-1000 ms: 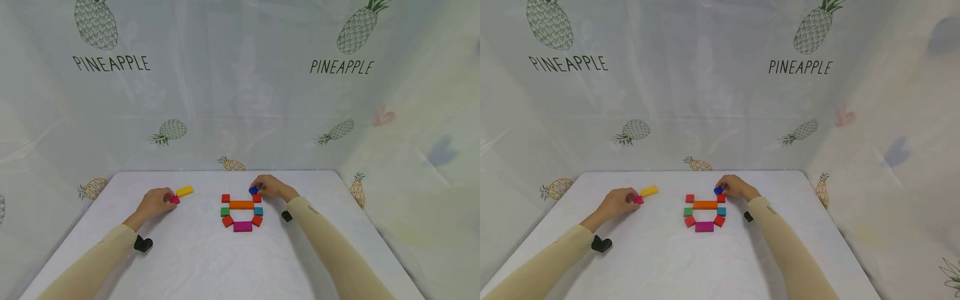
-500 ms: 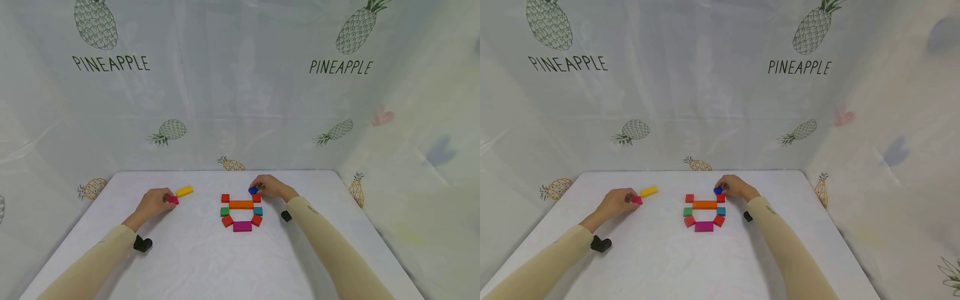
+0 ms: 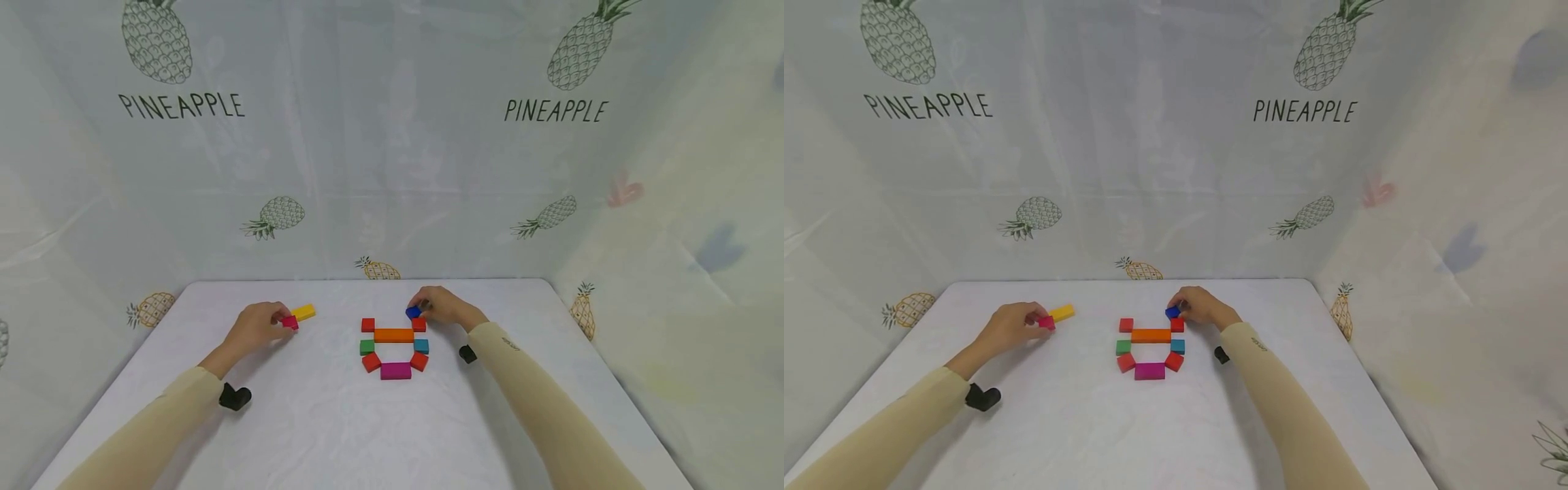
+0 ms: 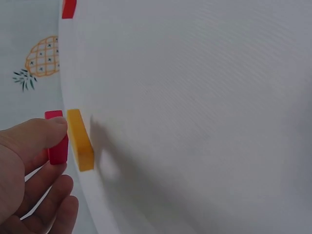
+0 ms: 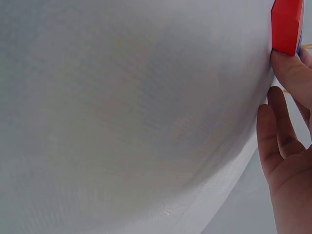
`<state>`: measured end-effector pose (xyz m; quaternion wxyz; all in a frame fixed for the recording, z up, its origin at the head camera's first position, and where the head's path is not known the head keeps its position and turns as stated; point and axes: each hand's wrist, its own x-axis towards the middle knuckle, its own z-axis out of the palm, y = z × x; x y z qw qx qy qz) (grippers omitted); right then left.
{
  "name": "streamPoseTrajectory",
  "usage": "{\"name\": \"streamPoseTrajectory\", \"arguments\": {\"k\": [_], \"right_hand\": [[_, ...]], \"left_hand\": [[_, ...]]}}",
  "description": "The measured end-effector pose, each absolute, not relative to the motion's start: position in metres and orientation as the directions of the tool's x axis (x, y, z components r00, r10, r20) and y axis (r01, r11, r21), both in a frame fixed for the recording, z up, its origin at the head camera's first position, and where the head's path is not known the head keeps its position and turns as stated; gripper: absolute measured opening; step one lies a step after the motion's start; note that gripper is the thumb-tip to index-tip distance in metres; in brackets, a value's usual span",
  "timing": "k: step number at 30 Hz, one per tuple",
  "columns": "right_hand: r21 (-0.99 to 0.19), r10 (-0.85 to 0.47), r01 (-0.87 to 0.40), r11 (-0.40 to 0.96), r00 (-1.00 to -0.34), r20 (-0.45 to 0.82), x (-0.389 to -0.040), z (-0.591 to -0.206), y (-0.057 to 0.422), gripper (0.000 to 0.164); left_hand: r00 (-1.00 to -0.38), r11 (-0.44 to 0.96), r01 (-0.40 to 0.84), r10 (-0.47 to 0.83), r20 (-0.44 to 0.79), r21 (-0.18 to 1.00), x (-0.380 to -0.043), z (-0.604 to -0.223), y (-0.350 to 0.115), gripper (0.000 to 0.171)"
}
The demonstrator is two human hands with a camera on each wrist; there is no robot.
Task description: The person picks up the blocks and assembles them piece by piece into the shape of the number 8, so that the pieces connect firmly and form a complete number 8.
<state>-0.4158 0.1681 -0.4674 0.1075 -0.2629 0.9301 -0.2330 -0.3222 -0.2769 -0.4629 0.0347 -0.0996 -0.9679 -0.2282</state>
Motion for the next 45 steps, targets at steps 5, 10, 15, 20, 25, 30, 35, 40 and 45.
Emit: {"name": "streamPoseTrajectory", "arguments": {"k": [5, 10, 15, 20, 25, 30, 35, 40, 45], "right_hand": [[-0.486, -0.541, -0.444, 0.753, -0.838, -0.074, -0.416, -0.468, 0.168, 0.029], [-0.491, -0.539, -0.439, 0.752, -0.839, -0.076, -0.416, -0.468, 0.169, 0.029], [-0.489, -0.544, -0.447, 0.749, -0.837, -0.068, -0.418, -0.471, 0.169, 0.03], [-0.475, -0.561, -0.47, 0.744, -0.826, -0.061, -0.42, -0.473, 0.169, 0.03], [-0.472, -0.555, -0.463, 0.75, -0.829, -0.068, -0.419, -0.472, 0.169, 0.03], [-0.475, -0.555, -0.464, 0.748, -0.829, -0.065, -0.417, -0.471, 0.169, 0.031], [-0.471, -0.543, -0.454, 0.756, -0.837, -0.066, -0.416, -0.47, 0.169, 0.031], [-0.477, -0.537, -0.444, 0.759, -0.84, -0.072, -0.415, -0.47, 0.17, 0.032], [-0.483, -0.542, -0.448, 0.752, -0.838, -0.066, -0.415, -0.47, 0.169, 0.031]], "left_hand": [[-0.965, 0.862, 0.26, 0.218, 0.145, 0.435, -0.327, -0.456, -0.263, 0.03], [-0.953, 0.853, 0.302, 0.258, 0.161, 0.425, -0.335, -0.449, -0.248, 0.028], [-0.942, 0.843, 0.334, 0.295, 0.158, 0.421, -0.343, -0.441, -0.234, 0.027], [-0.926, 0.818, 0.378, 0.347, 0.152, 0.433, -0.352, -0.438, -0.218, 0.027], [-0.921, 0.808, 0.384, 0.368, 0.125, 0.447, -0.364, -0.437, -0.2, 0.028], [-0.922, 0.791, 0.373, 0.376, 0.096, 0.486, -0.372, -0.434, -0.183, 0.028], [-0.908, 0.783, 0.403, 0.408, 0.097, 0.473, -0.379, -0.436, -0.169, 0.028], [-0.895, 0.782, 0.426, 0.437, 0.087, 0.454, -0.386, -0.441, -0.158, 0.027], [-0.902, 0.793, 0.405, 0.427, 0.06, 0.455, -0.393, -0.445, -0.151, 0.028]]}}
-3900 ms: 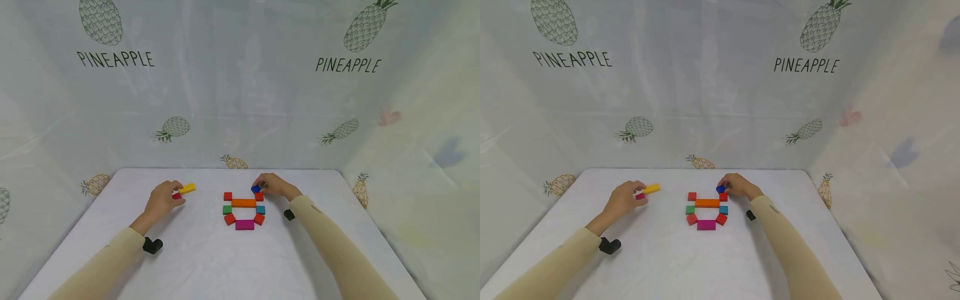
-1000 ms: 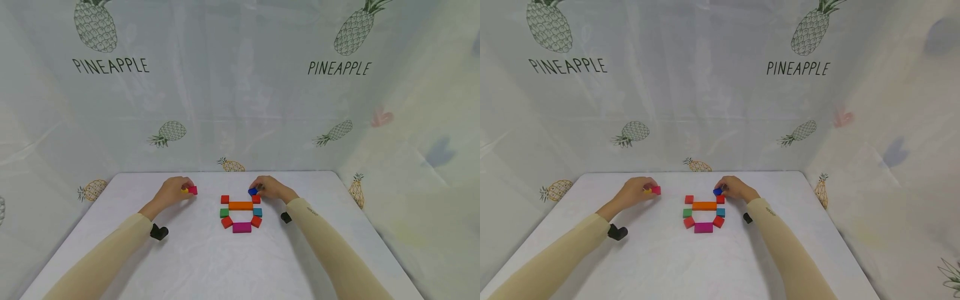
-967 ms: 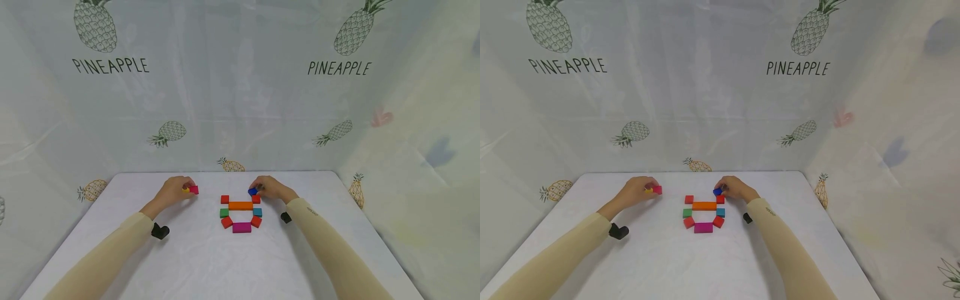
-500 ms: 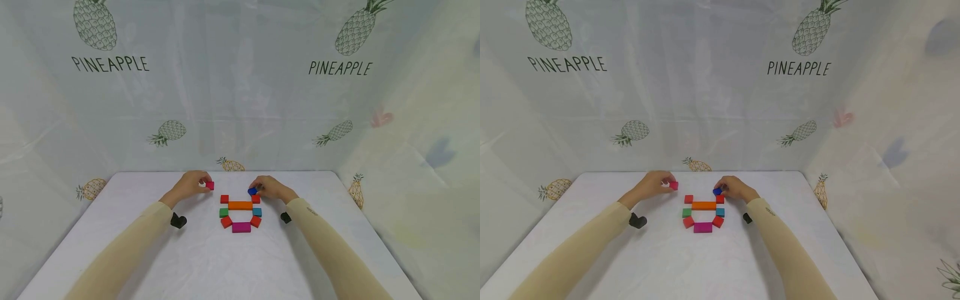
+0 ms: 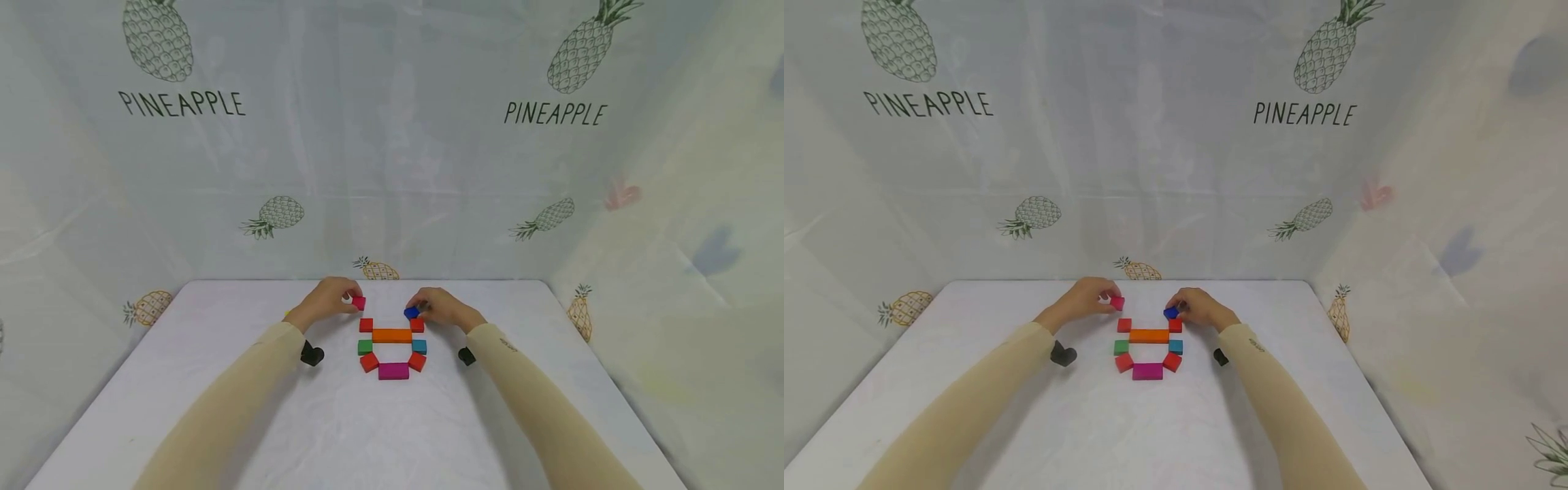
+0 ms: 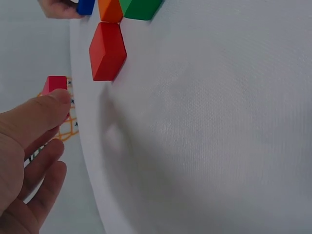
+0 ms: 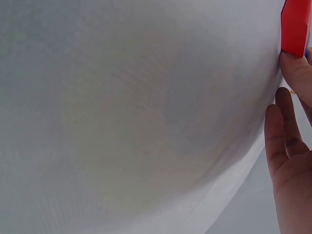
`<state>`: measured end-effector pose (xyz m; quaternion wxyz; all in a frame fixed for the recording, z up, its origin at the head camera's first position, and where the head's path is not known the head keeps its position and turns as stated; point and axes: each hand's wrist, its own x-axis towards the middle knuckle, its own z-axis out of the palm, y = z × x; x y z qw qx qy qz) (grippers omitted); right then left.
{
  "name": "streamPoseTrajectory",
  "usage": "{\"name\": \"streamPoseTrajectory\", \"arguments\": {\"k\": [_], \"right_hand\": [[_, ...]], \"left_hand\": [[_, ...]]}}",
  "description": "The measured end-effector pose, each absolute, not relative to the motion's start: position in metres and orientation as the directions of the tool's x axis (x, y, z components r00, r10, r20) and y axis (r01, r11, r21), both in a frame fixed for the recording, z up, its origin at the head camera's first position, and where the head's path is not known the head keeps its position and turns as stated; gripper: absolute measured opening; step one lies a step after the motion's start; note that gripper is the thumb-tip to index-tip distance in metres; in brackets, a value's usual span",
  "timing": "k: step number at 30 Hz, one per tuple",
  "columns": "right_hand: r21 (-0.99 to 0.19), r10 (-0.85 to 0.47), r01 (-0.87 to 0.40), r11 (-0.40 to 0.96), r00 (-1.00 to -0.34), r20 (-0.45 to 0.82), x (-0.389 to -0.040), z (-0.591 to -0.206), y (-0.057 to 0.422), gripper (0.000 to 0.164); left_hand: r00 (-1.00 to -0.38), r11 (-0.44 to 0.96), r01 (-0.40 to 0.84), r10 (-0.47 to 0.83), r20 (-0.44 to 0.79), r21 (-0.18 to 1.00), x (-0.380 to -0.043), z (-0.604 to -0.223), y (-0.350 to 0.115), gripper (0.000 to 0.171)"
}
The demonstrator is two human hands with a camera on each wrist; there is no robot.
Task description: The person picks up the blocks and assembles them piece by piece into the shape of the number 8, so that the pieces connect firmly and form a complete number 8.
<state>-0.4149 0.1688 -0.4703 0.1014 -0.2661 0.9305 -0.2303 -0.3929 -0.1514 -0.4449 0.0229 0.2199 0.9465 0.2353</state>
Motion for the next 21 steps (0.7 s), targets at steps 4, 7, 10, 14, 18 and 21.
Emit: {"name": "streamPoseTrajectory", "arguments": {"k": [4, 7, 10, 14, 18, 21], "right_hand": [[-0.489, -0.54, -0.447, 0.749, -0.839, -0.06, -0.415, -0.471, 0.169, 0.031], [-0.501, -0.534, -0.437, 0.747, -0.844, -0.06, -0.415, -0.47, 0.168, 0.03], [-0.505, -0.527, -0.428, 0.75, -0.847, -0.065, -0.414, -0.471, 0.167, 0.03], [-0.505, -0.52, -0.419, 0.754, -0.851, -0.071, -0.415, -0.472, 0.167, 0.03], [-0.505, -0.515, -0.415, 0.756, -0.854, -0.069, -0.416, -0.474, 0.167, 0.029], [-0.502, -0.517, -0.419, 0.757, -0.854, -0.066, -0.416, -0.474, 0.166, 0.03]], "left_hand": [[-0.895, 0.787, 0.418, 0.441, 0.061, 0.454, -0.397, -0.449, -0.148, 0.028], [-0.893, 0.784, 0.421, 0.446, 0.057, 0.457, -0.397, -0.45, -0.145, 0.029], [-0.888, 0.782, 0.426, 0.457, 0.047, 0.454, -0.397, -0.45, -0.142, 0.029], [-0.883, 0.782, 0.436, 0.467, 0.045, 0.446, -0.399, -0.45, -0.137, 0.03], [-0.884, 0.783, 0.431, 0.467, 0.034, 0.449, -0.401, -0.452, -0.131, 0.028], [-0.877, 0.776, 0.439, 0.48, 0.028, 0.452, -0.402, -0.452, -0.13, 0.025]]}}
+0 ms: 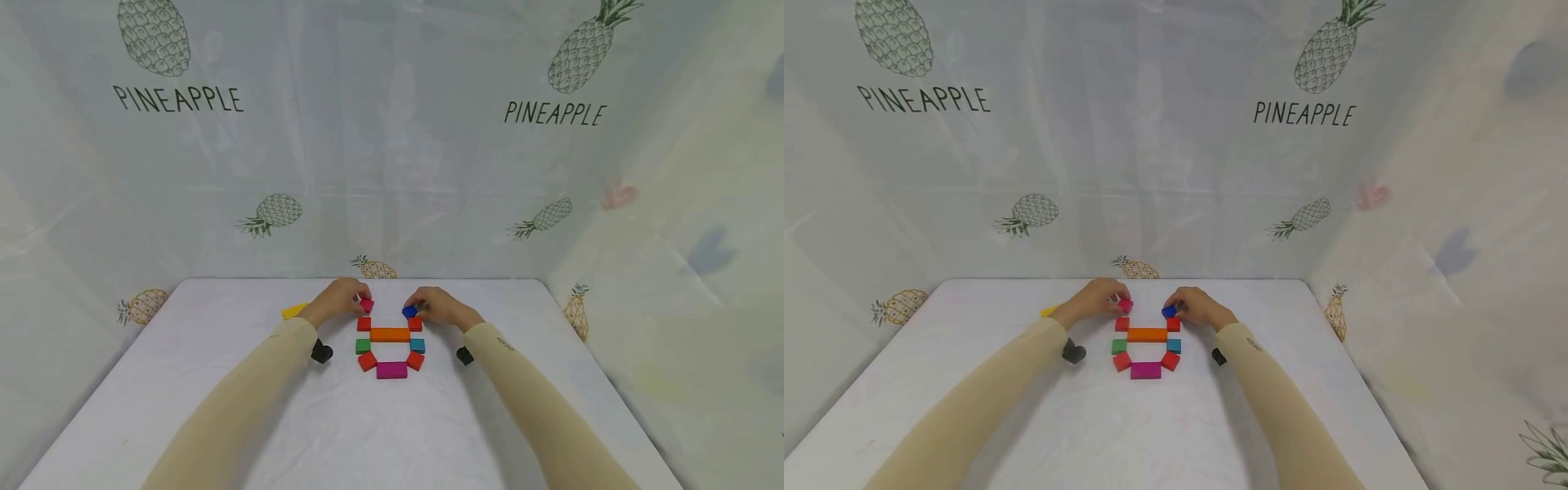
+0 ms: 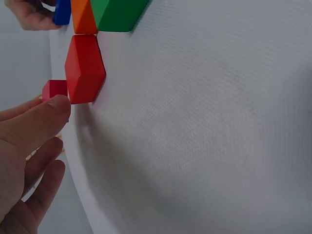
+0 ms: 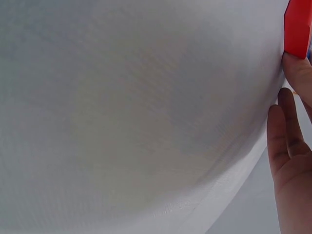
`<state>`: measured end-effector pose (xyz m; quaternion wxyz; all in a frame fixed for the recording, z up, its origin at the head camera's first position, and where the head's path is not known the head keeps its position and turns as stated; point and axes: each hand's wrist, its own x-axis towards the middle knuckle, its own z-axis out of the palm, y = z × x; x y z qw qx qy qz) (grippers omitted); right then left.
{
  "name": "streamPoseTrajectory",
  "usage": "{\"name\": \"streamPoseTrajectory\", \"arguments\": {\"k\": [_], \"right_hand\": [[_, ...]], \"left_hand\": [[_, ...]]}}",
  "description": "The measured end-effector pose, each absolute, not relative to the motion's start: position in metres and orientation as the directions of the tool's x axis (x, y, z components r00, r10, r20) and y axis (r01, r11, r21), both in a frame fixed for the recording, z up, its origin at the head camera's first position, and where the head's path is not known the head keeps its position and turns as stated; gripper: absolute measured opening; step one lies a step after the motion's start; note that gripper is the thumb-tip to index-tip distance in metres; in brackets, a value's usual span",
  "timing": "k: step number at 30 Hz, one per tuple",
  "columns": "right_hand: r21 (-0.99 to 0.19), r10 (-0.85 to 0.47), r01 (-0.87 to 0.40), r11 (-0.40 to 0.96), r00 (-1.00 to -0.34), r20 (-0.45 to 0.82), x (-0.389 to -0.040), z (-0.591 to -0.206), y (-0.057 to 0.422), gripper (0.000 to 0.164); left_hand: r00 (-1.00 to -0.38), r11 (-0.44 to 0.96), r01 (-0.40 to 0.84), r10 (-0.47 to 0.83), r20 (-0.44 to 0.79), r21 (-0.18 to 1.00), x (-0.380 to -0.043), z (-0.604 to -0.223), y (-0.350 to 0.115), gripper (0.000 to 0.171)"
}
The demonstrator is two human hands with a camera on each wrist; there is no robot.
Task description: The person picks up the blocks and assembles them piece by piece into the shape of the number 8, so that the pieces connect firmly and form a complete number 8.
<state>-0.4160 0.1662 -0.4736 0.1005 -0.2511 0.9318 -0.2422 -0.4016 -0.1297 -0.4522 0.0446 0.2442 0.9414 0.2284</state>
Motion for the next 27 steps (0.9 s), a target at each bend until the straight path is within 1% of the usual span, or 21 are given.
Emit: {"name": "streamPoseTrajectory", "arguments": {"k": [9, 16, 27], "right_hand": [[-0.515, -0.519, -0.414, 0.75, -0.852, -0.071, -0.415, -0.471, 0.166, 0.03], [-0.517, -0.505, -0.399, 0.757, -0.86, -0.076, -0.414, -0.471, 0.165, 0.03], [-0.514, -0.509, -0.402, 0.758, -0.857, -0.08, -0.414, -0.473, 0.165, 0.031]], "left_hand": [[-0.876, 0.789, 0.442, 0.483, 0.014, 0.428, -0.404, -0.459, -0.129, 0.028], [-0.858, 0.763, 0.459, 0.514, 0.003, 0.455, -0.41, -0.466, -0.132, 0.027], [-0.855, 0.767, 0.44, 0.517, -0.044, 0.468, -0.414, -0.468, -0.137, 0.031]]}}
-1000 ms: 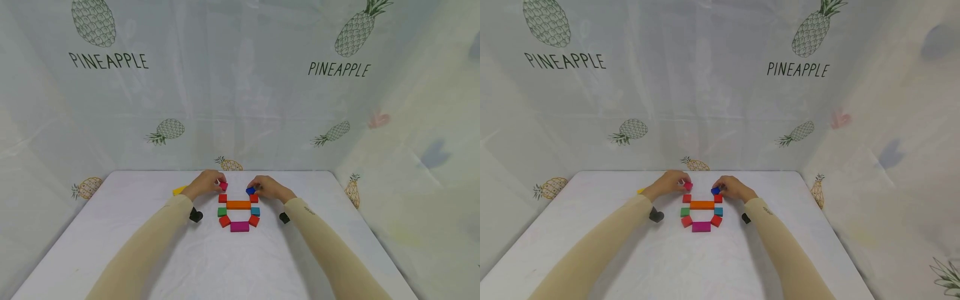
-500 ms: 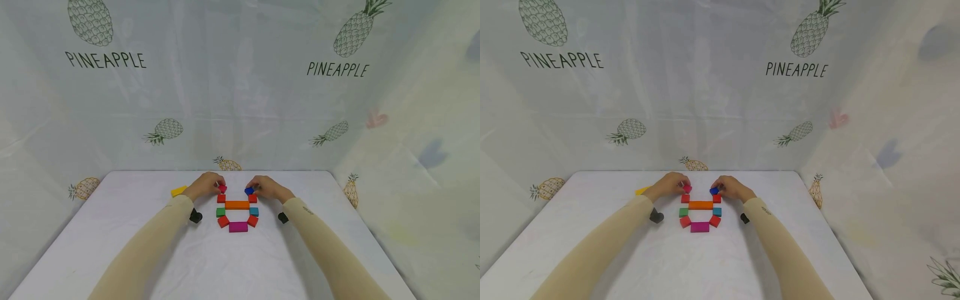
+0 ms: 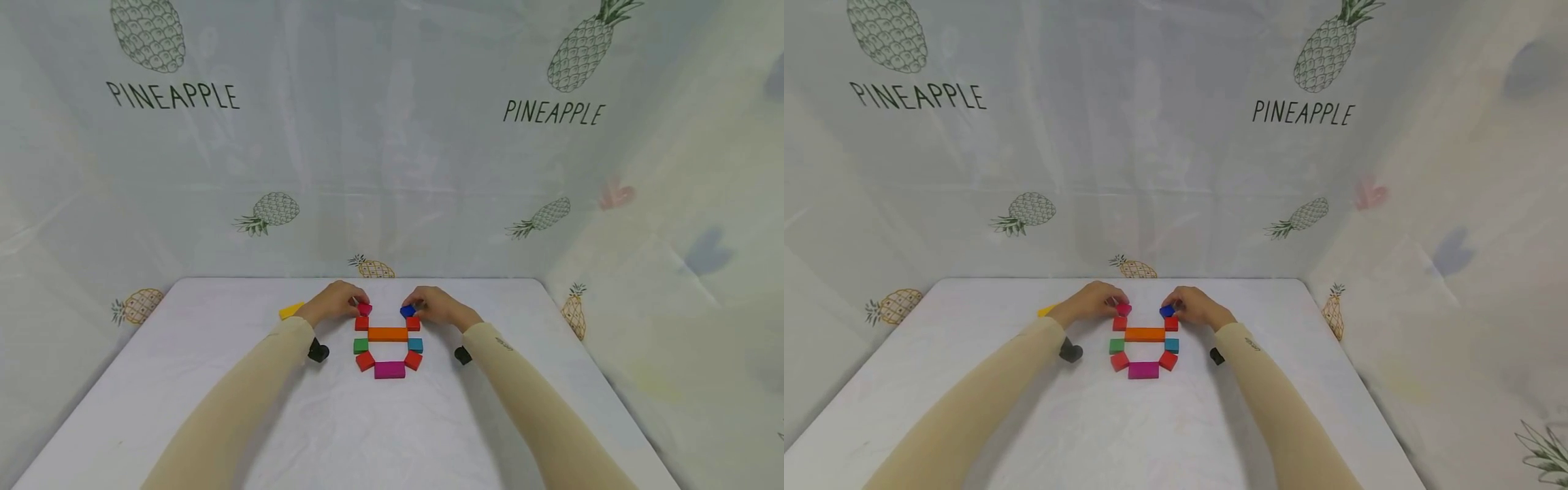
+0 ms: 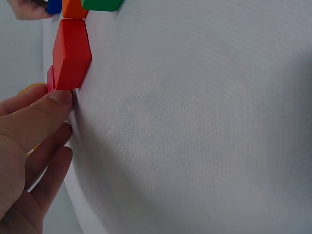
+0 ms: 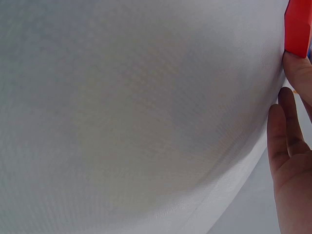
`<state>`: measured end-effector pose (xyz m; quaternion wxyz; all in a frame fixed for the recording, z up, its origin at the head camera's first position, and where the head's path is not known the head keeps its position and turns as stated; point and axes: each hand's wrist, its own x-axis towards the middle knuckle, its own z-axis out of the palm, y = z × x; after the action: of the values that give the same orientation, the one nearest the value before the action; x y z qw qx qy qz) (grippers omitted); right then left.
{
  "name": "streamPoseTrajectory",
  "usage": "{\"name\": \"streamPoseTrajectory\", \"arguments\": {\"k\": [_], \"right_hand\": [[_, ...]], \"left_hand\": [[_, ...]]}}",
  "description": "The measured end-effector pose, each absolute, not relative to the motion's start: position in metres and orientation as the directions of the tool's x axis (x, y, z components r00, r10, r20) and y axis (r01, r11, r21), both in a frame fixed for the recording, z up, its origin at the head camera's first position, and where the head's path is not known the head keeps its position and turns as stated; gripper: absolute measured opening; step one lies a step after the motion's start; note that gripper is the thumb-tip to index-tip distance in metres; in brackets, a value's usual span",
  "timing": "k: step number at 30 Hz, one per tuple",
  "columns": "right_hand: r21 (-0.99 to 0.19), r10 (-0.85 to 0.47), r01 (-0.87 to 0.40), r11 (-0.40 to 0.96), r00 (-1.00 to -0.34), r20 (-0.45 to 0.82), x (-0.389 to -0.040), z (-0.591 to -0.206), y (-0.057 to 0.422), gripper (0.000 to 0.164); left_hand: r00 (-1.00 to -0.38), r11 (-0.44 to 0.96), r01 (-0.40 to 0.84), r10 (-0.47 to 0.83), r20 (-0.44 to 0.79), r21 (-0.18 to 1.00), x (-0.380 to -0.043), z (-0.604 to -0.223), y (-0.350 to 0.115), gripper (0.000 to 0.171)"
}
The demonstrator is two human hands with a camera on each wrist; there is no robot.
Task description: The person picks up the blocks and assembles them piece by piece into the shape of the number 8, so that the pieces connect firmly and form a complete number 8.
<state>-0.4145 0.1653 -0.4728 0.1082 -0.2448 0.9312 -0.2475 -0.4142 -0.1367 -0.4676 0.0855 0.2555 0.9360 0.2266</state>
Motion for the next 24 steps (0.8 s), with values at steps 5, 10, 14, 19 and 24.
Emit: {"name": "streamPoseTrajectory", "arguments": {"k": [5, 10, 14, 19, 24], "right_hand": [[-0.514, -0.505, -0.398, 0.76, -0.859, -0.083, -0.4141, -0.4729, 0.1658, 0.031], [-0.518, -0.501, -0.392, 0.76, -0.861, -0.085, -0.4132, -0.4735, 0.1657, 0.031], [-0.52, -0.502, -0.391, 0.759, -0.861, -0.086, -0.4131, -0.4735, 0.1658, 0.031], [-0.52, -0.506, -0.397, 0.756, -0.858, -0.081, -0.4144, -0.4724, 0.1667, 0.03], [-0.522, -0.506, -0.395, 0.756, -0.858, -0.084, -0.4147, -0.472, 0.1667, 0.03]], "left_hand": [[-0.848, 0.758, 0.448, 0.528, -0.042, 0.474, -0.4136, -0.4673, -0.1361, 0.03], [-0.832, 0.74, 0.477, 0.555, -0.029, 0.474, -0.4107, -0.4647, -0.1348, 0.029], [-0.827, 0.739, 0.482, 0.561, -0.033, 0.471, -0.4099, -0.4638, -0.1343, 0.03], [-0.829, 0.743, 0.477, 0.558, -0.042, 0.469, -0.4109, -0.463, -0.1341, 0.03], [-0.827, 0.741, 0.475, 0.56, -0.046, 0.474, -0.4111, -0.4619, -0.1339, 0.03]]}}
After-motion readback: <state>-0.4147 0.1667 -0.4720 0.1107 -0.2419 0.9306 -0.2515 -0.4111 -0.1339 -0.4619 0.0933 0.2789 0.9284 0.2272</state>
